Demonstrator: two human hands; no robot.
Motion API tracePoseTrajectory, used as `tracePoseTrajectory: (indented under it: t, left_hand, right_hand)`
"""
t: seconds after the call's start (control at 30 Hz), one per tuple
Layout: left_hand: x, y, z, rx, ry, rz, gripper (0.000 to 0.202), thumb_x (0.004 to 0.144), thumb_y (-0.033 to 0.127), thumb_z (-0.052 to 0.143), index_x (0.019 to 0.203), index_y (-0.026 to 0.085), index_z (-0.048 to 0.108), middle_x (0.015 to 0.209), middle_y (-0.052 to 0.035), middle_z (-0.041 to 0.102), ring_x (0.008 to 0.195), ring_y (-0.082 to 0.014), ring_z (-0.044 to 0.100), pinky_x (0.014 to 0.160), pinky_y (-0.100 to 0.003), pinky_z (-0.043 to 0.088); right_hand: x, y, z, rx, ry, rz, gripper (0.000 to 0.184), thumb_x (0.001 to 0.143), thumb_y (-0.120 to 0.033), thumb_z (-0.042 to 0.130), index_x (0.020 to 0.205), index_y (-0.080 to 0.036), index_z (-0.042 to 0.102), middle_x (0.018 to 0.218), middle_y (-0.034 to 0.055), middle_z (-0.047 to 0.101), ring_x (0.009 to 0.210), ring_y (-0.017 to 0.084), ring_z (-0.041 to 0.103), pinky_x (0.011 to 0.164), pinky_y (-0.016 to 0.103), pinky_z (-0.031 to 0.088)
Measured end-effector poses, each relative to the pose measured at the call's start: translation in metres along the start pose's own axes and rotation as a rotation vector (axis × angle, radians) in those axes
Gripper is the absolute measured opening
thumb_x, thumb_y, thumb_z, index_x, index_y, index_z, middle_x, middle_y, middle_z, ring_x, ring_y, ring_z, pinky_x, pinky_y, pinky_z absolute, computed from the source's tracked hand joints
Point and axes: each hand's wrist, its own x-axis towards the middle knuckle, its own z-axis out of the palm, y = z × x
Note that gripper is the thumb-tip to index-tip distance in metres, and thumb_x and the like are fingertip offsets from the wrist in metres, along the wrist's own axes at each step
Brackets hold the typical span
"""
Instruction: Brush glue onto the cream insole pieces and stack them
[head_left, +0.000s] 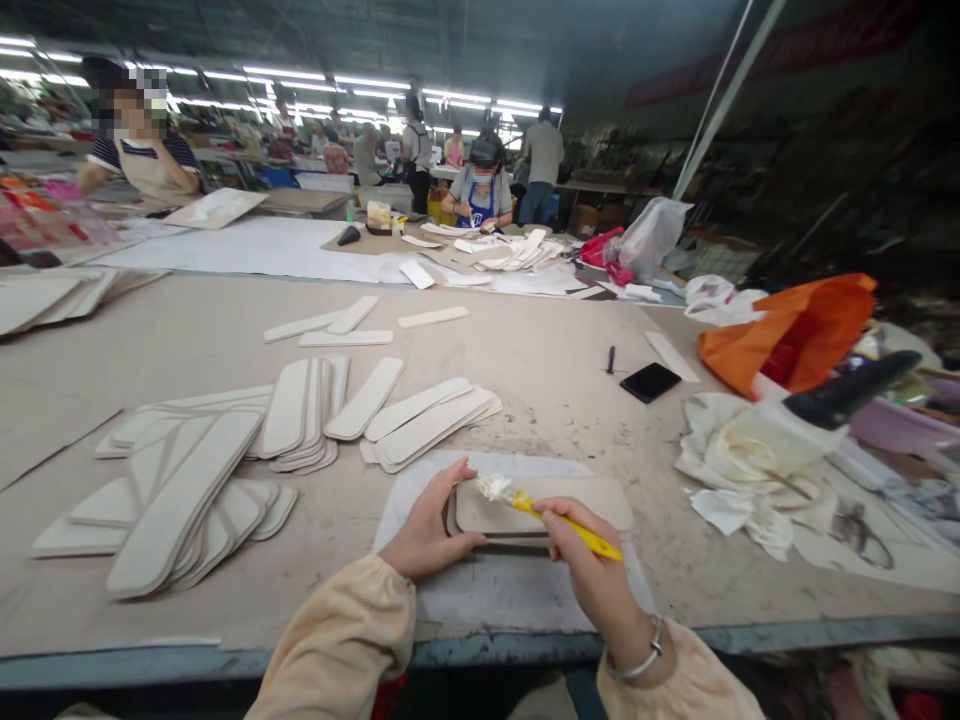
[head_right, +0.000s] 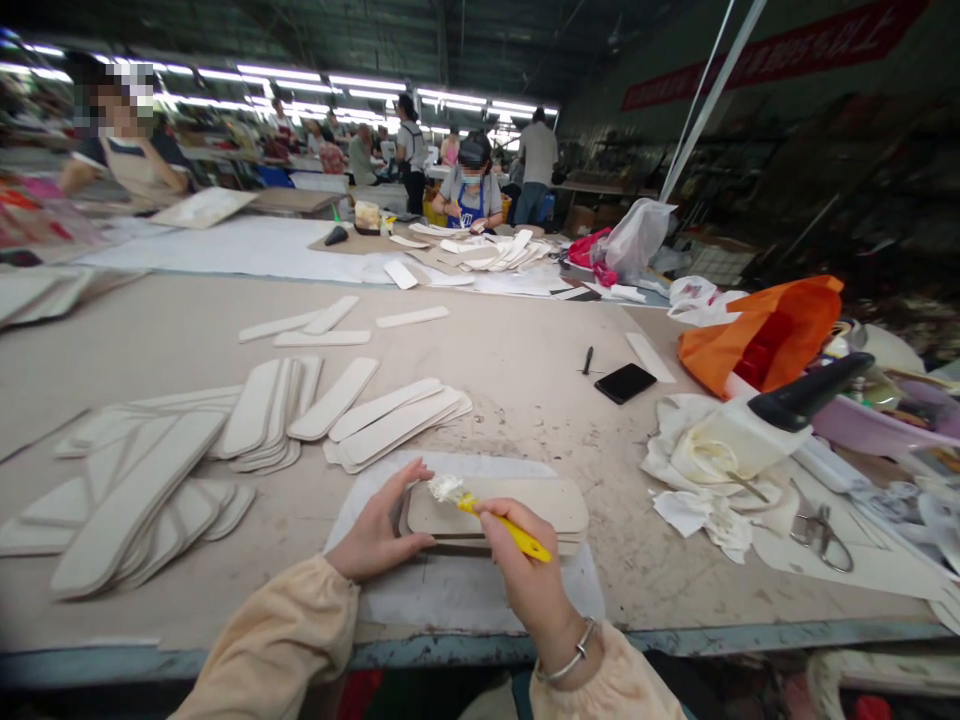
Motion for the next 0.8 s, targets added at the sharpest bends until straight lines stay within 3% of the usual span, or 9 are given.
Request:
tracePoseTrajectory:
  t: [0.23, 0.37, 0.6, 0.8]
  left_hand:
    - [0.001, -0.001, 0.001, -0.035, 0.013, -0.03, 0.104, 0.065, 0.024, 0.074, 0.145, 0.024, 0.007, 0.13, -0.0106, 0.049, 0.121, -0.0252, 0.045, 0.107, -0.047, 0.03]
    - [0.001, 0.0, 0.001, 0.003, 0.018, -0.044, 0.104, 0.066, 0.025, 0.072, 0.145, 0.025, 0.005, 0.128, -0.0096, 0.051, 0.118, -0.0246, 0.048, 0.104, -0.045, 0.033]
    - [0.002, 0.006, -0.002, 0.102, 0.018, -0.042, 0.091, 0.069, 0.026, 0.068, 0.144, 0.024, 0.017, 0.131, -0.0092, 0.05, 0.125, -0.0263, 0.043, 0.107, -0.046, 0.031]
    - [0.001, -0.001, -0.001, 0.118, 0.006, -0.018, 0.091, 0.071, 0.028, 0.067, 0.145, 0.025, 0.013, 0.13, -0.0088, 0.051, 0.121, -0.0253, 0.047, 0.104, -0.045, 0.035]
  right_hand:
    - [0.008, -0.001, 0.015, -0.03, -0.074, 0.052, 0.021, 0.081, -0.033, 0.054, 0.081, -0.018, 0.068, 0.049, -0.0037, 0.049, 0.046, 0.01, 0.044, 0.048, 0.022, 0.035]
    - [0.013, -0.004, 0.009, -0.048, -0.058, 0.105, 0.02, 0.078, -0.03, 0.054, 0.077, -0.018, 0.07, 0.046, -0.0042, 0.046, 0.043, 0.009, 0.041, 0.045, 0.022, 0.032]
    - [0.01, 0.006, -0.051, -0.089, 0.131, 0.232, 0.022, 0.073, -0.031, 0.054, 0.075, -0.016, 0.07, 0.042, -0.005, 0.042, 0.04, 0.009, 0.038, 0.041, 0.022, 0.029]
    - [0.005, 0.014, -0.11, -0.168, 0.312, 0.246, 0.024, 0.071, -0.032, 0.055, 0.077, -0.015, 0.071, 0.042, -0.0045, 0.042, 0.04, 0.01, 0.037, 0.039, 0.023, 0.027]
